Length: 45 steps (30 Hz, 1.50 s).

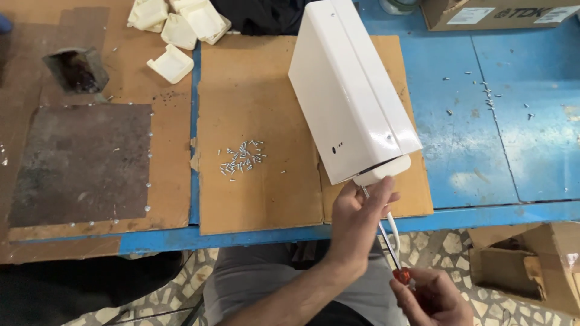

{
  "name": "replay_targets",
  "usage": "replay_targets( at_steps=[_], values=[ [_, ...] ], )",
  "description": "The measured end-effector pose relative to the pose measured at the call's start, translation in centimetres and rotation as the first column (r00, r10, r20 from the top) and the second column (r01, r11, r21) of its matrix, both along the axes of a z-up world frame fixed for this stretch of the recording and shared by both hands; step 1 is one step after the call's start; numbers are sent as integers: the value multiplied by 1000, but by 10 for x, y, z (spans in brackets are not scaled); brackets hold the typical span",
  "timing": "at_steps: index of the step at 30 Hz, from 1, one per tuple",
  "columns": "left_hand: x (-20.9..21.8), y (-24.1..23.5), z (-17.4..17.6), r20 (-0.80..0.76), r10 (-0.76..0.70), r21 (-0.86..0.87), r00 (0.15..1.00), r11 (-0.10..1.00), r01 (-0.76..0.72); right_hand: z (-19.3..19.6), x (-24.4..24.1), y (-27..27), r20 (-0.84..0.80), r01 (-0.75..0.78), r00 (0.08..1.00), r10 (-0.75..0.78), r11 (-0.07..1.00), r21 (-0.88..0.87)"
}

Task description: Assembling a white plastic hardware enclosure using a screwdriver to pry and align components.

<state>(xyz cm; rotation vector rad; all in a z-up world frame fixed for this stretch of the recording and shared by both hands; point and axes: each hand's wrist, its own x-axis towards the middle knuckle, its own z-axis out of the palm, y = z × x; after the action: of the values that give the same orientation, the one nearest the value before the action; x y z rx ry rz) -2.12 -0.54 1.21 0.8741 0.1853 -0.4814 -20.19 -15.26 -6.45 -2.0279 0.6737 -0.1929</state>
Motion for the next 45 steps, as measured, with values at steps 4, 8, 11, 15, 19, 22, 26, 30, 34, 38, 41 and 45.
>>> replay_targets(
  at_steps=[4, 8, 11, 15, 19, 22, 26, 30, 34, 38, 41, 45],
  values=[
    [3, 14, -36, -66, -138, -105, 988, 986, 131, -1, 2, -41, -303, 124, 953, 1, 911, 394],
    [12, 25, -51, -97, -225, -211, 969, 956, 201, 51, 26, -10, -295, 245, 954, 50, 436, 866],
    [13, 24, -54, -119, -225, -172, 967, 964, 203, 72, 29, 17, -14, 43, 999, -41, 960, 277],
    [12, 21, -58, -154, -165, -111, 974, 983, 149, 4, -16, -13, -332, 127, 943, 13, 909, 398],
    [15, 21, -58, -154, -188, -85, 970, 981, 177, 54, 14, 4, 8, 18, 987, 163, -159, 987],
    [16, 21, -52, -154, -187, -36, 970, 982, 184, 27, -1, 7, -64, -120, 987, 145, 948, 296],
    [18, 17, -50, -161, -153, -2, 975, 988, 155, 44, 16, -1, 78, -189, 963, 258, 443, 876],
    [18, 20, -51, -164, -158, 13, 974, 987, 162, 48, 22, 19, -386, 226, 918, 86, 687, 690],
    [19, 17, -50, -154, -134, 40, 979, 989, 142, 33, 14, 18, 121, -270, 941, 316, 917, -294],
    [21, 28, -38, -120, -239, -12, 964, 971, 239, 44, 24, 9, -46, 3, 981, 191, 221, 975],
    [20, 28, -47, -104, -294, -28, 950, 956, 292, 28, 16, 14, 96, -165, 982, 162, 496, 852],
    [17, 27, -50, -72, -243, 53, 967, 967, 247, 30, 12, 21, 98, -254, 964, 247, 966, 57]
  ],
)
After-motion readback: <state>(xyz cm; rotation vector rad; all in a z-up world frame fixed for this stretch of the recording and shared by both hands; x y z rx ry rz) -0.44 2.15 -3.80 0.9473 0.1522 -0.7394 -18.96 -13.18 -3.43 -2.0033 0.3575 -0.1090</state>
